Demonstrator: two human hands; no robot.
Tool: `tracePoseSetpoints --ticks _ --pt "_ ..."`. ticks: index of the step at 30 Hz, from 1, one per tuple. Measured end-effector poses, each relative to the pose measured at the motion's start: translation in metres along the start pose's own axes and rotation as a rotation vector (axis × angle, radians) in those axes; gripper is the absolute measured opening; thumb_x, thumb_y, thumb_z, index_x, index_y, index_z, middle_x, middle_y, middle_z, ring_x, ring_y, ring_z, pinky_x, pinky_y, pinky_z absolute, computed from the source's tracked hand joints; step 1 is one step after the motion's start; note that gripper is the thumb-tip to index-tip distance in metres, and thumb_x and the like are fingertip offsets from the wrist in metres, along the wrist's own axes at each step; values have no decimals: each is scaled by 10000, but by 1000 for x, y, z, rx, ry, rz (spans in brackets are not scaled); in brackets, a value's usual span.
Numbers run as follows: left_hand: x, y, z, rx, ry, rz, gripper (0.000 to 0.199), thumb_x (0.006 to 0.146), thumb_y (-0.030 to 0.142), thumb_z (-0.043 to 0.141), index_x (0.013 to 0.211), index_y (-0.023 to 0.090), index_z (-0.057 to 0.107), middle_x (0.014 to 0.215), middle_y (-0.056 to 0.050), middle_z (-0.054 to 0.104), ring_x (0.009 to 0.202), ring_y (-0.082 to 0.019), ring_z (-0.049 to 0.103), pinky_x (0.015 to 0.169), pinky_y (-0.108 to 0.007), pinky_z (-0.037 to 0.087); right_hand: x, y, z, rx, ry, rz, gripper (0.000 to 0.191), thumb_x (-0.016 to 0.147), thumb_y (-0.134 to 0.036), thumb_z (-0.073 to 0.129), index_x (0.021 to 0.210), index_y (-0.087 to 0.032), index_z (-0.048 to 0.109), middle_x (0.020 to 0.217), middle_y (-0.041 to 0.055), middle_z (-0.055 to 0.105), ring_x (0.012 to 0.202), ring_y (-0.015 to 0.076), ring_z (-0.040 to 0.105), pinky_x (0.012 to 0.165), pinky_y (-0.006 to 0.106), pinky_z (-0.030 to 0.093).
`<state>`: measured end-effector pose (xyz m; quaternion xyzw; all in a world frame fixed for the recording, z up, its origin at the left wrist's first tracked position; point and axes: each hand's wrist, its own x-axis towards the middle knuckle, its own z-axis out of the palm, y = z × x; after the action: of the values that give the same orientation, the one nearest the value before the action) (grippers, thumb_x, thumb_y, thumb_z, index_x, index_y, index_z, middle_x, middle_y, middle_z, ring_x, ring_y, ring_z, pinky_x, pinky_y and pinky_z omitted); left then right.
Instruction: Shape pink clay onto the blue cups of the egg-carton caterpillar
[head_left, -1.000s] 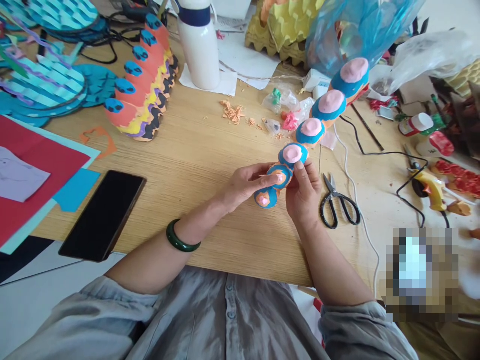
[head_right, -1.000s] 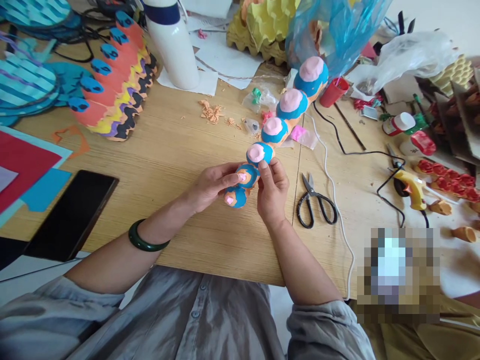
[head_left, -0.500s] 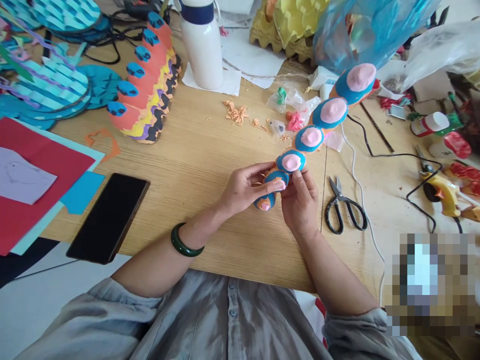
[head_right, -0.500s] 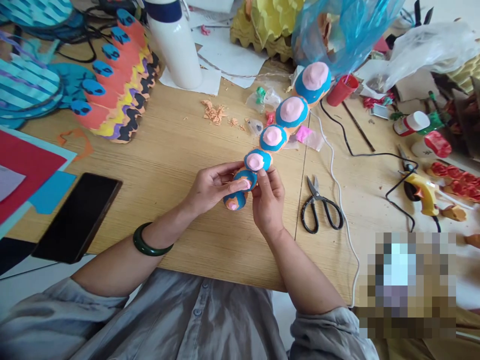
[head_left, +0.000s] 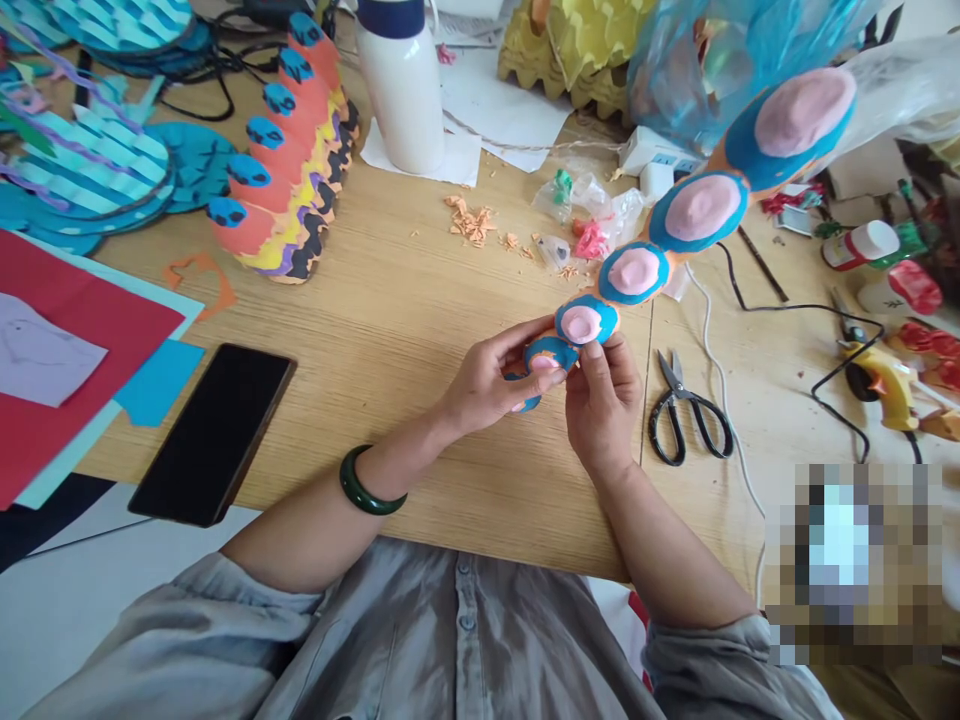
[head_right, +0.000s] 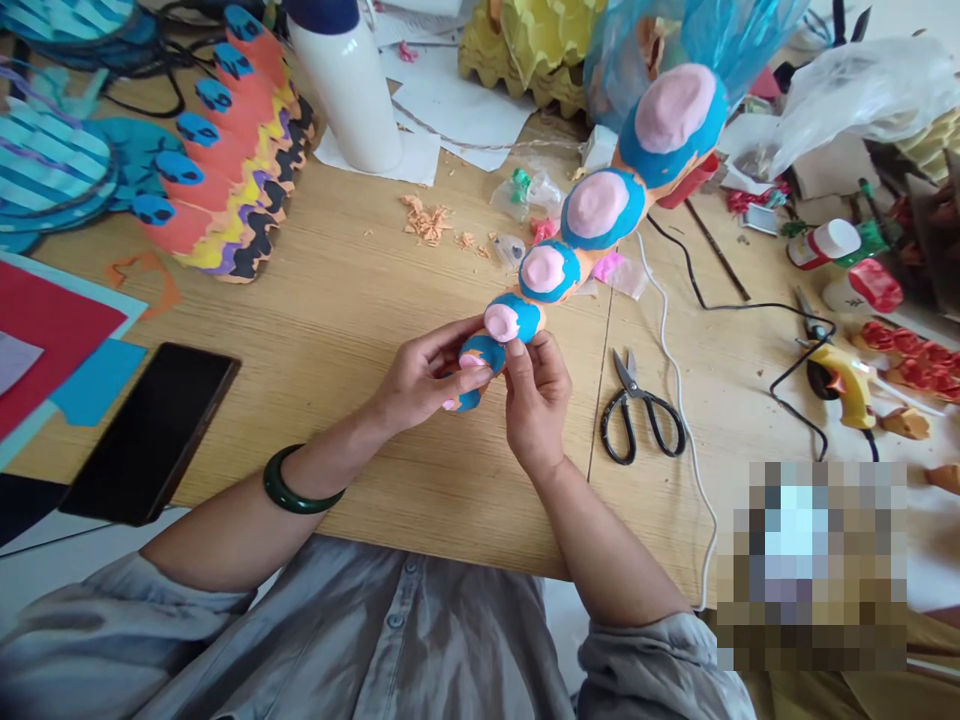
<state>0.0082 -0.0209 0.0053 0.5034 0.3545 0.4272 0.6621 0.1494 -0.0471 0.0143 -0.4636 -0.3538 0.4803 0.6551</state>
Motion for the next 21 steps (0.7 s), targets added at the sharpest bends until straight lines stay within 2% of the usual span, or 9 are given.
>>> tracePoseSetpoints --ticks 4,6,9,11,13,16,21 --pt "1 2 -1 -9 2 5 763 757 514 941 1415 200 714 1279 -105 799 992 -180 764 793 -251 606 1 0 0 27 -3 10 240 863 -538 855 923 -323 769 905 -29 756 813 168 679 726 314 602" --pt "0 4 -1 -30 -22 -17 774 743 481 956 1420 197 707 1223 -95 794 913 -157 739 702 -227 574 1 0 0 21 1 6 247 866 -540 853 935 -317 772 916 -30 763 820 164 687 751 314 609" --pt "0 5 0 -109 -63 -75 743 783 467 930 1432 202 685 1069 -52 758 712 -97 645 503 -197 444 1 1 -1 3 -9 -24 262 864 -535 859 939 -301 769 905 -31 761 816 160 691 750 305 607" --pt "1 4 0 -186 -61 -84 677 806 458 909 1388 192 689 969 -21 719 623 -73 584 437 -198 369 1 3 -3 -3 -31 -58 246 873 -519 861 942 -299 776 897 -32 758 812 152 689 718 286 591" --pt "2 3 1 -246 -48 -86 610 795 424 913 1314 184 701 914 0 691 580 -62 552 419 -202 351 1 6 -5 -20 -59 -81 226 900 -518 843 957 -308 786 899 -30 762 791 144 684 682 278 578" --pt "3 4 0 -281 -43 -132 555 775 379 924 1249 191 704 913 3 684 607 -74 581 432 -198 369 2 9 -6 -25 -94 -80 204 926 -517 823 996 -328 795 930 -32 781 786 142 698 690 289 588" --pt "1 12 -1 -312 -89 -213 614 805 460 902 1323 203 695 945 -22 706 630 -80 584 466 -197 401 3 7 -6 -4 -73 -85 176 935 -488 814 1003 -328 787 957 -44 791 866 137 726 751 278 584"
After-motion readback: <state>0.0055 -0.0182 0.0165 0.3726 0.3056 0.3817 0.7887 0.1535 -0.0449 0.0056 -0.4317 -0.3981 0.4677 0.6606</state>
